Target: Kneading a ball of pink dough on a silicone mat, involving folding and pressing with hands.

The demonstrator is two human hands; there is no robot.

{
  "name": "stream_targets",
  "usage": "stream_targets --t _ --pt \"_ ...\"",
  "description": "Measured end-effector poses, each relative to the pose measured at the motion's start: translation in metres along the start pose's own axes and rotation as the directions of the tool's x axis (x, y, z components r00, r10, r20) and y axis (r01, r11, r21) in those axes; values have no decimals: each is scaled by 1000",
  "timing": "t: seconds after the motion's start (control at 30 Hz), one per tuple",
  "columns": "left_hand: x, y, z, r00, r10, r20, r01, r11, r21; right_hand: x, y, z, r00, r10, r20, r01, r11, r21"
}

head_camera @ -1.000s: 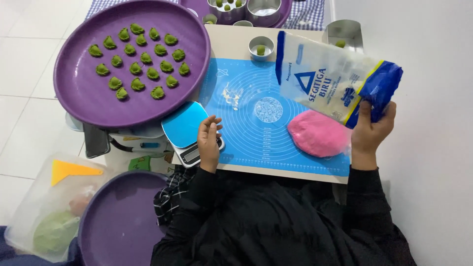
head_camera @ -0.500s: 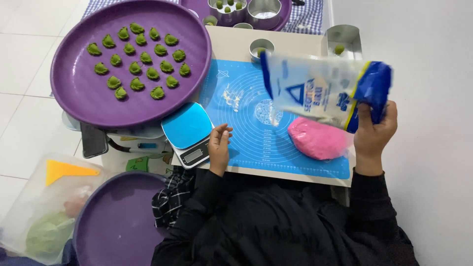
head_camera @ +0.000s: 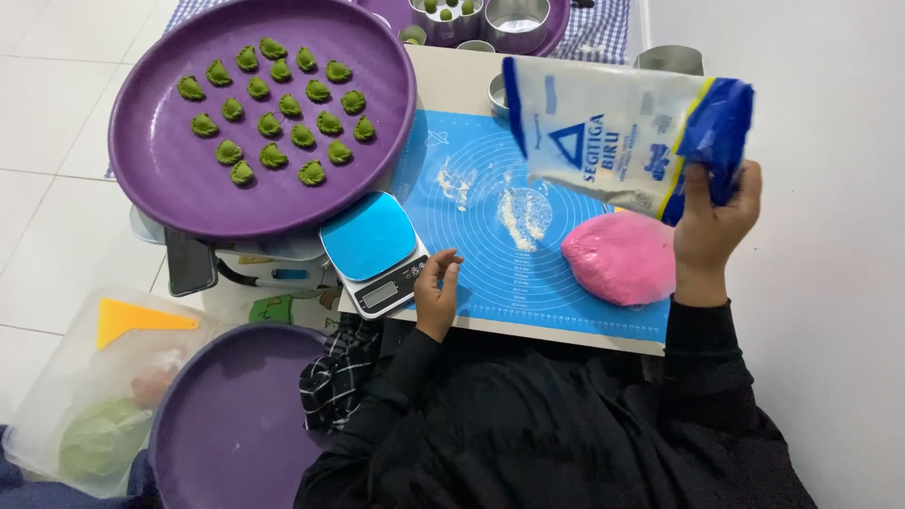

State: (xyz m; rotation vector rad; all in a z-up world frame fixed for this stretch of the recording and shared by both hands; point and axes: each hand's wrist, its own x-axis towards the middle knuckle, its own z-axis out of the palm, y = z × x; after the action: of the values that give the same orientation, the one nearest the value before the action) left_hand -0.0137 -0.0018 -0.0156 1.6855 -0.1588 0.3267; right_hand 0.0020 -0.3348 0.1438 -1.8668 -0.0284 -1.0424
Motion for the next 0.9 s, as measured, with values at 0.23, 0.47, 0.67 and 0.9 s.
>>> stream_targets --t 0.23,0.47,0.67,0.9 --pt "-5 5 1 994 94 58 -95 995 16 -7 -10 -11 1000 -6 1 5 998 58" --pt "-3 17 1 994 57 97 -56 998 -10 -20 9 -6 920 347 -181 -178 784 595" --pt "14 17 6 980 143 136 -139 990 -34 -5 28 30 425 904 52 -459 166 873" --pt "36 32 10 976 142 165 -138 990 -34 16 64 84 353 650 673 -226 -639 736"
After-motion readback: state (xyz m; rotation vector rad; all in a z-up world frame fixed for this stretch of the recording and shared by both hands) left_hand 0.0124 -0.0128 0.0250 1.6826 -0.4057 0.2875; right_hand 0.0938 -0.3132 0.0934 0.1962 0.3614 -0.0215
